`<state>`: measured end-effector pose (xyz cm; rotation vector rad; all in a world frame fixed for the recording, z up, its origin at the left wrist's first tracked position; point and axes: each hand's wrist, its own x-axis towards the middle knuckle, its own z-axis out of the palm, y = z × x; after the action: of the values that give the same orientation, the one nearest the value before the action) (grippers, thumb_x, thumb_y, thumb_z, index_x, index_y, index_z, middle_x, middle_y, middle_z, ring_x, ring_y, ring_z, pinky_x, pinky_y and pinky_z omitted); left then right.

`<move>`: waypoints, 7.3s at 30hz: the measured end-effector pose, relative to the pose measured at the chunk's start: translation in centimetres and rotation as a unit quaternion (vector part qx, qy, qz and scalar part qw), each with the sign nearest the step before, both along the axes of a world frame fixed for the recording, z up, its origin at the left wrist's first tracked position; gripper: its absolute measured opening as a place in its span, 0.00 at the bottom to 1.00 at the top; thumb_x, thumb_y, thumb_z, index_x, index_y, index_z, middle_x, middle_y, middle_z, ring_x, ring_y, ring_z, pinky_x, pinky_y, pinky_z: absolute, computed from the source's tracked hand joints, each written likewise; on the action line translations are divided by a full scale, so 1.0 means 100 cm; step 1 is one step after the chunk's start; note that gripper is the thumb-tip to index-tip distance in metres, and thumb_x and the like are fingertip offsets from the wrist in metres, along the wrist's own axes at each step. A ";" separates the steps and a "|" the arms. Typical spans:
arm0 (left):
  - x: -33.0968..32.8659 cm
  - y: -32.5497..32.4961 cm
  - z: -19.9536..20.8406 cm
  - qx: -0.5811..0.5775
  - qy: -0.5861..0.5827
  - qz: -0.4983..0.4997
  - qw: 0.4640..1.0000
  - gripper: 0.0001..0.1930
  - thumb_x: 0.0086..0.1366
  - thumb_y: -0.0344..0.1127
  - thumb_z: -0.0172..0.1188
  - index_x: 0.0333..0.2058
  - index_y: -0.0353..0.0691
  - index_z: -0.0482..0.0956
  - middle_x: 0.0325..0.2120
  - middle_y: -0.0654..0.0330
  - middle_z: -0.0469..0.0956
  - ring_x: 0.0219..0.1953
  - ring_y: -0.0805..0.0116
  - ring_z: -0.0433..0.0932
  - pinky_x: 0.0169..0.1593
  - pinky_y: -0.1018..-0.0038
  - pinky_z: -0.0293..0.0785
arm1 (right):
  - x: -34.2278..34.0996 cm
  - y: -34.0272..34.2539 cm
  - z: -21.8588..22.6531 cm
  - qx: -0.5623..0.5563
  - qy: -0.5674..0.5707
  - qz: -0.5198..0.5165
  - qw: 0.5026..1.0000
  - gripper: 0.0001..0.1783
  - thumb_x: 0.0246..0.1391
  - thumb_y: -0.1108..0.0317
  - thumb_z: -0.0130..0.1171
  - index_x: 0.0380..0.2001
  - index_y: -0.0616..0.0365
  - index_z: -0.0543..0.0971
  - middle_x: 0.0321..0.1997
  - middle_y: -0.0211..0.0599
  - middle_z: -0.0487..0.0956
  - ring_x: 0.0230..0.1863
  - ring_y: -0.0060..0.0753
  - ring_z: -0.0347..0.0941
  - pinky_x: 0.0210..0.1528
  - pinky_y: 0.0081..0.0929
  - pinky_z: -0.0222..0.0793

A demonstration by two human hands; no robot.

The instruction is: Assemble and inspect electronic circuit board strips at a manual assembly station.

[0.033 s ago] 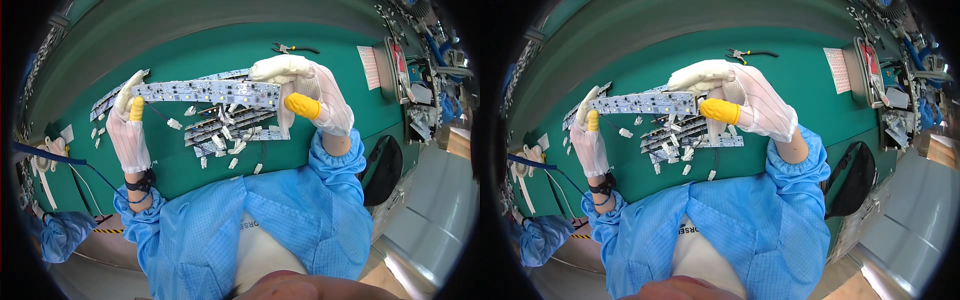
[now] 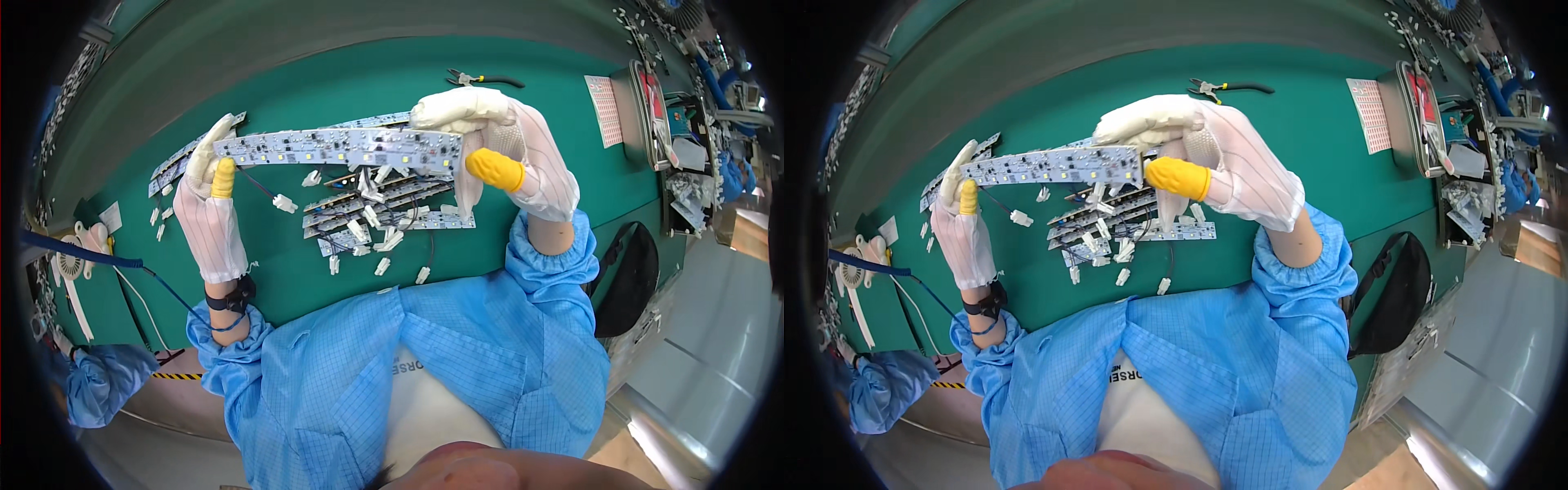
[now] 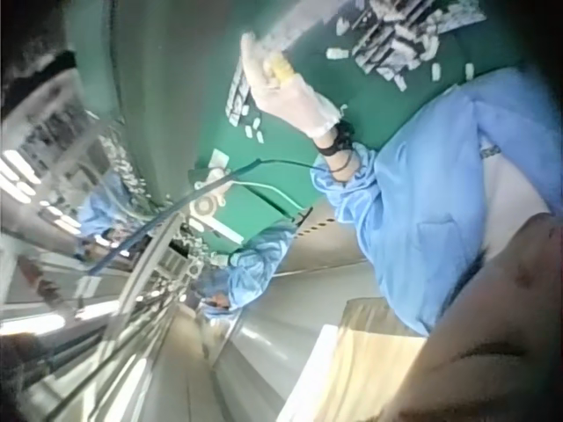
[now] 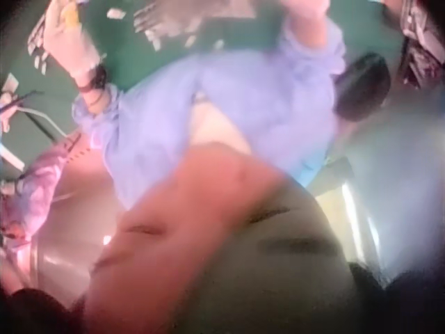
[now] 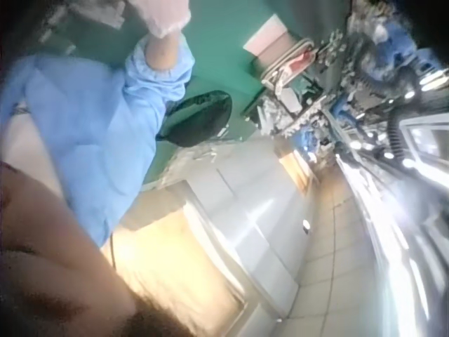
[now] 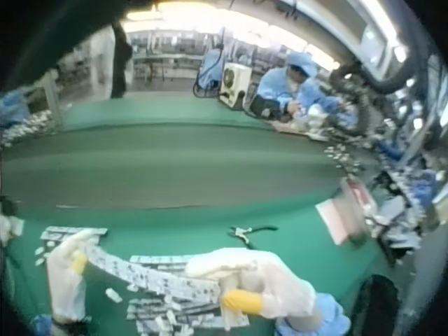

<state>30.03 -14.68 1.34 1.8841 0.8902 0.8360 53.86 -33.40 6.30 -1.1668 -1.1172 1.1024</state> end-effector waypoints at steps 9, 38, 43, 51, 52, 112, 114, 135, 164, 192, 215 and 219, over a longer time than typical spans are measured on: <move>-0.007 -0.011 -0.006 -0.062 -0.185 -0.045 0.980 0.34 0.58 0.51 0.62 0.53 0.27 0.69 0.44 0.49 0.77 0.39 0.68 0.79 0.47 0.74 0.73 | 0.004 0.008 -0.013 -0.015 -0.078 -0.120 0.990 0.49 0.44 0.34 0.56 0.51 0.74 0.67 0.27 0.36 0.77 0.18 0.18 0.71 0.22 0.11 0.61; -0.028 -0.005 -0.018 0.284 0.161 -0.053 0.944 0.14 0.64 0.28 0.49 0.48 0.41 0.74 0.39 0.61 0.76 0.40 0.60 0.74 0.44 0.65 0.66 | 0.008 0.005 -0.022 -0.082 0.015 -0.104 0.991 0.22 0.60 0.53 0.51 0.36 0.67 0.75 0.20 0.36 0.77 0.16 0.25 0.74 0.19 0.15 0.69; -0.019 -0.011 -0.004 0.038 -0.037 -0.079 0.995 0.12 0.64 0.34 0.51 0.42 0.37 0.78 0.33 0.59 0.81 0.34 0.66 0.78 0.43 0.73 0.71 | 0.009 0.009 -0.024 -0.070 -0.004 -0.097 0.993 0.25 0.60 0.50 0.50 0.37 0.67 0.75 0.21 0.34 0.77 0.18 0.23 0.75 0.20 0.15 0.68; -0.022 -0.004 -0.014 0.251 0.059 -0.041 0.965 0.11 0.60 0.30 0.55 0.42 0.42 0.78 0.39 0.62 0.79 0.37 0.61 0.78 0.40 0.70 0.71 | 0.015 0.009 -0.026 -0.060 0.032 -0.098 0.993 0.30 0.51 0.48 0.61 0.42 0.67 0.72 0.23 0.39 0.78 0.18 0.28 0.75 0.20 0.19 0.71; -0.018 -0.005 -0.012 0.221 0.058 -0.032 0.973 0.11 0.60 0.30 0.55 0.42 0.42 0.78 0.40 0.63 0.79 0.36 0.62 0.78 0.41 0.69 0.70 | 0.016 0.008 -0.028 -0.033 -0.010 -0.096 0.995 0.33 0.48 0.45 0.62 0.42 0.67 0.72 0.22 0.38 0.77 0.19 0.27 0.74 0.21 0.19 0.71; -0.074 0.180 -0.061 0.202 0.212 0.148 0.945 0.13 0.62 0.28 0.54 0.46 0.37 0.77 0.42 0.54 0.79 0.46 0.60 0.76 0.50 0.69 0.69 | 0.029 0.018 -0.042 -0.062 -0.038 -0.043 0.996 0.22 0.51 0.69 0.57 0.49 0.65 0.69 0.34 0.45 0.80 0.32 0.35 0.80 0.38 0.32 0.76; -0.061 0.160 -0.039 0.309 0.275 0.219 0.884 0.16 0.62 0.28 0.55 0.49 0.40 0.75 0.48 0.55 0.76 0.51 0.55 0.73 0.53 0.66 0.67 | 0.038 0.019 -0.061 -0.027 -0.405 -0.108 0.908 0.24 0.50 0.74 0.56 0.53 0.59 0.67 0.42 0.44 0.77 0.39 0.41 0.78 0.40 0.32 0.75; 0.012 -0.016 0.001 -0.056 -0.093 -0.144 0.984 0.41 0.64 0.67 0.38 0.58 0.31 0.63 0.46 0.49 0.74 0.52 0.61 0.71 0.61 0.63 0.58 | 0.022 0.014 -0.029 -0.014 0.079 -0.137 0.987 0.13 0.54 0.67 0.59 0.40 0.63 0.76 0.34 0.37 0.79 0.30 0.24 0.79 0.31 0.17 0.76; -0.003 -0.022 -0.011 -0.127 -0.160 -0.094 0.974 0.32 0.59 0.44 0.63 0.53 0.24 0.65 0.43 0.48 0.75 0.42 0.64 0.76 0.45 0.71 0.74 | 0.008 0.017 -0.031 -0.006 0.193 -0.153 0.969 0.13 0.56 0.69 0.57 0.42 0.65 0.75 0.33 0.38 0.78 0.28 0.26 0.79 0.27 0.19 0.76; -0.010 -0.009 -0.006 0.038 -0.175 -0.149 0.973 0.23 0.45 0.40 0.70 0.41 0.37 0.79 0.38 0.55 0.80 0.38 0.63 0.80 0.39 0.75 0.75 | 0.008 0.011 -0.028 -0.042 -0.025 -0.214 0.976 0.29 0.53 0.51 0.59 0.48 0.66 0.71 0.22 0.33 0.73 0.14 0.16 0.64 0.17 0.11 0.57; -0.014 -0.011 0.000 -0.062 -0.142 -0.100 0.983 0.25 0.50 0.51 0.67 0.38 0.36 0.82 0.30 0.61 0.82 0.44 0.65 0.77 0.50 0.69 0.70 | 0.005 0.007 -0.027 -0.027 -0.021 -0.168 0.985 0.46 0.43 0.32 0.59 0.48 0.67 0.71 0.25 0.31 0.74 0.14 0.14 0.66 0.15 0.09 0.56; -0.013 -0.008 -0.004 -0.041 -0.165 -0.110 0.979 0.24 0.51 0.49 0.67 0.38 0.33 0.81 0.32 0.57 0.82 0.45 0.66 0.76 0.51 0.69 0.69 | 0.008 0.006 -0.031 0.016 -0.026 -0.146 0.989 0.44 0.46 0.33 0.58 0.48 0.67 0.71 0.25 0.31 0.73 0.14 0.15 0.66 0.15 0.09 0.56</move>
<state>28.77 -15.52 0.99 1.6729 0.4941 0.9256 54.71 -32.85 3.24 -1.2942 -0.9632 0.8291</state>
